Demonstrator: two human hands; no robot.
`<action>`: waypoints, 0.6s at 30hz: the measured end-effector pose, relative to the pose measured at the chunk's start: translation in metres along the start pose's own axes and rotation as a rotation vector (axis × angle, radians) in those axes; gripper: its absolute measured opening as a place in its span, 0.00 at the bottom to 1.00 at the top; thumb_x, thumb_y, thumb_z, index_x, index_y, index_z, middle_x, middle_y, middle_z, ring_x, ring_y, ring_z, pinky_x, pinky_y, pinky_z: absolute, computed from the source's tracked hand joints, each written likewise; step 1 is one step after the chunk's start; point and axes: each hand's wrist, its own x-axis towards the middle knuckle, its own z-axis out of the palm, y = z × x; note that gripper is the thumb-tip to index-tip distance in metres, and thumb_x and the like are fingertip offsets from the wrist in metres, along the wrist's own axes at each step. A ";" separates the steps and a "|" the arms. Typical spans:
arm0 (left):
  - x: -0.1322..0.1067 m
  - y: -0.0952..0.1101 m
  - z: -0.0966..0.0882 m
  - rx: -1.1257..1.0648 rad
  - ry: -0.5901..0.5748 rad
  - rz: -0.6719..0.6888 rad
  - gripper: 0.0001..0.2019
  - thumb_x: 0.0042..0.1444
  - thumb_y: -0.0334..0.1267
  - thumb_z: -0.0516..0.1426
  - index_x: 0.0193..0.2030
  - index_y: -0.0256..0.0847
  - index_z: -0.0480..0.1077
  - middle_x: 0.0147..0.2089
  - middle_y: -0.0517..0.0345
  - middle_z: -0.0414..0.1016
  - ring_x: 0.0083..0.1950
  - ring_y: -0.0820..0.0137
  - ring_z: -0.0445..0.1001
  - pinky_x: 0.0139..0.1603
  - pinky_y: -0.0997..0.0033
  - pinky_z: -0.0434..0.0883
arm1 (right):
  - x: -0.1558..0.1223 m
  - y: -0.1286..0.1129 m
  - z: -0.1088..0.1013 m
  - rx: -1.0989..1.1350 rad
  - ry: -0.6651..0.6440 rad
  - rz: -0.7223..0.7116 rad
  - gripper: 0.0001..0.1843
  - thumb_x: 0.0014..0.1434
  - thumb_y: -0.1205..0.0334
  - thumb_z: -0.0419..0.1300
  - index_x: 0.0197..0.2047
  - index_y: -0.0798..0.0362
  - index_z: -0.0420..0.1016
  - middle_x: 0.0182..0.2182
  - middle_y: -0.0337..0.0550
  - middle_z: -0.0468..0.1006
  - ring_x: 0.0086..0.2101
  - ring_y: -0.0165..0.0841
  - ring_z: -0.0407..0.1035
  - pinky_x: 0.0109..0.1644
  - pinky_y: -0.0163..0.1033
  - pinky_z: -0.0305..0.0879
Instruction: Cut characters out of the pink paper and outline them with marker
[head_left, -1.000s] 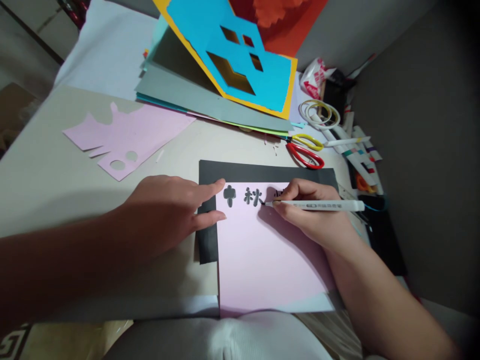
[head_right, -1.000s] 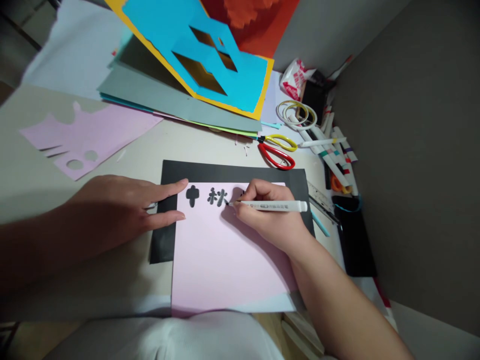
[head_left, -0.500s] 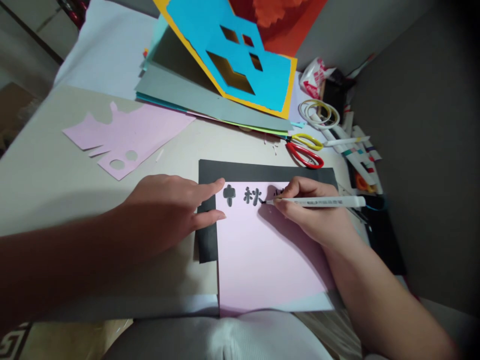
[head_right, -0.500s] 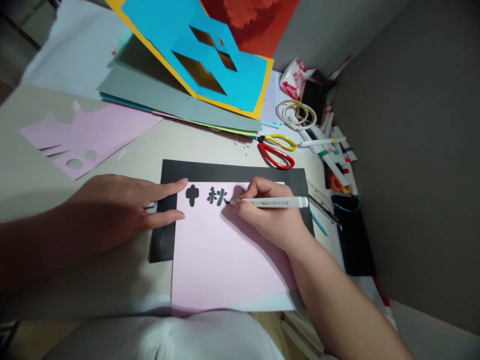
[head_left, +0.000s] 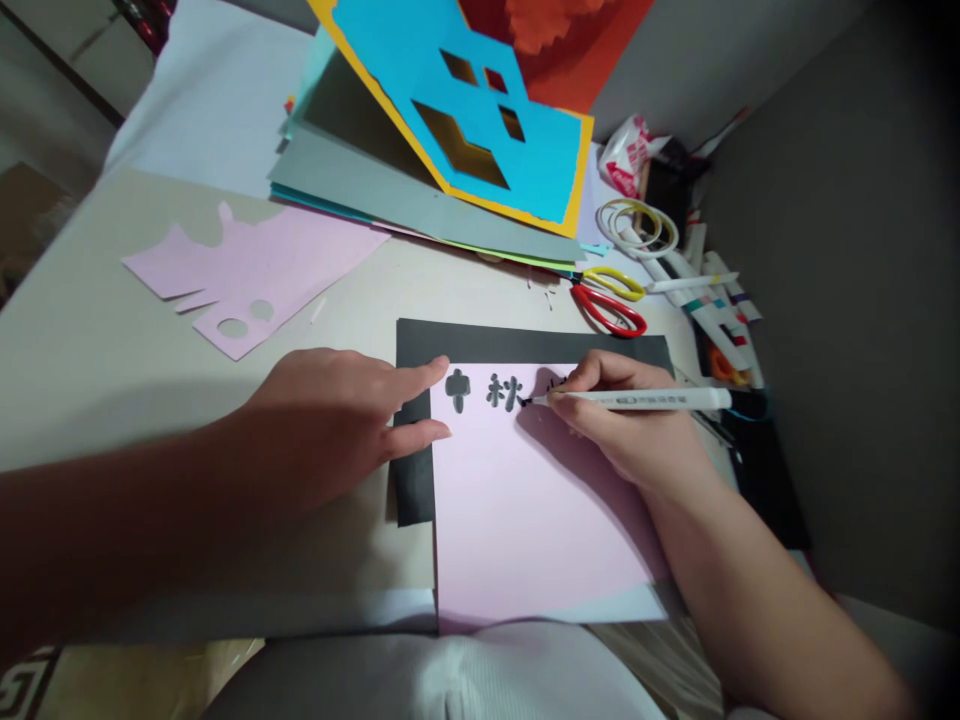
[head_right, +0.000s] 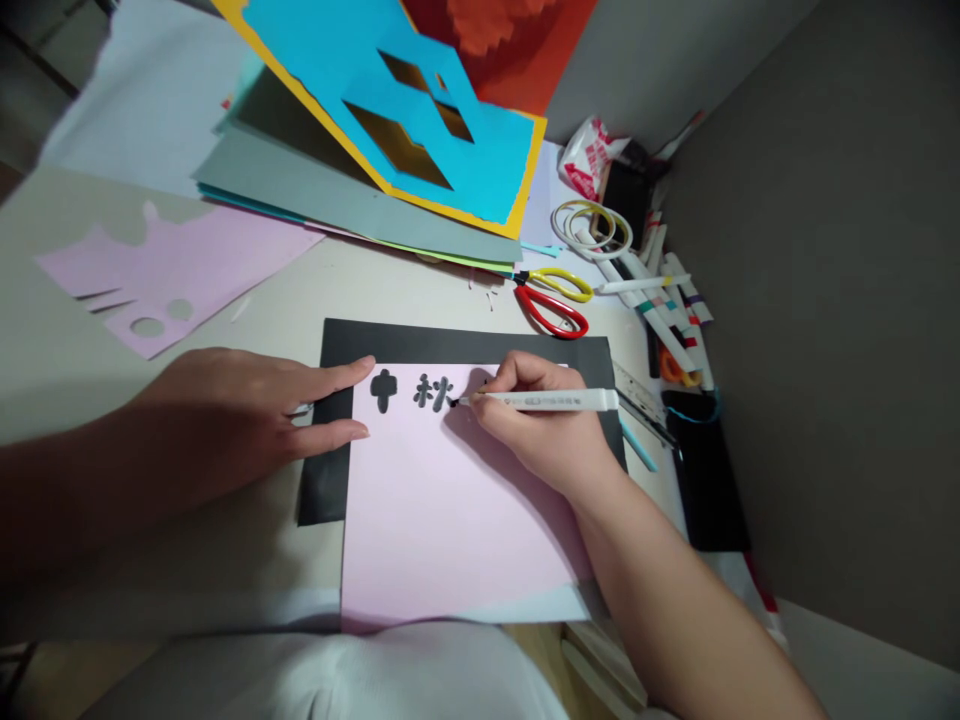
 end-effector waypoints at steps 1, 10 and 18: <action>0.000 0.000 0.000 -0.008 -0.012 -0.004 0.29 0.67 0.57 0.45 0.69 0.50 0.63 0.29 0.54 0.76 0.33 0.60 0.72 0.30 0.63 0.54 | 0.000 0.002 0.000 0.018 0.009 0.010 0.13 0.50 0.69 0.66 0.21 0.50 0.67 0.17 0.32 0.67 0.19 0.26 0.57 0.23 0.35 0.51; 0.008 0.002 -0.019 -0.147 -0.206 -0.152 0.30 0.64 0.57 0.51 0.71 0.52 0.60 0.37 0.54 0.81 0.38 0.61 0.75 0.31 0.66 0.56 | 0.003 0.007 0.004 0.151 0.051 0.011 0.13 0.52 0.70 0.64 0.22 0.49 0.67 0.16 0.33 0.68 0.18 0.26 0.58 0.21 0.35 0.51; 0.013 -0.007 -0.016 -0.241 -0.239 -0.220 0.34 0.56 0.64 0.53 0.69 0.60 0.61 0.42 0.54 0.81 0.40 0.55 0.78 0.31 0.69 0.61 | 0.002 0.006 0.015 0.262 0.105 -0.021 0.13 0.53 0.68 0.64 0.22 0.50 0.65 0.16 0.31 0.66 0.19 0.26 0.57 0.22 0.34 0.49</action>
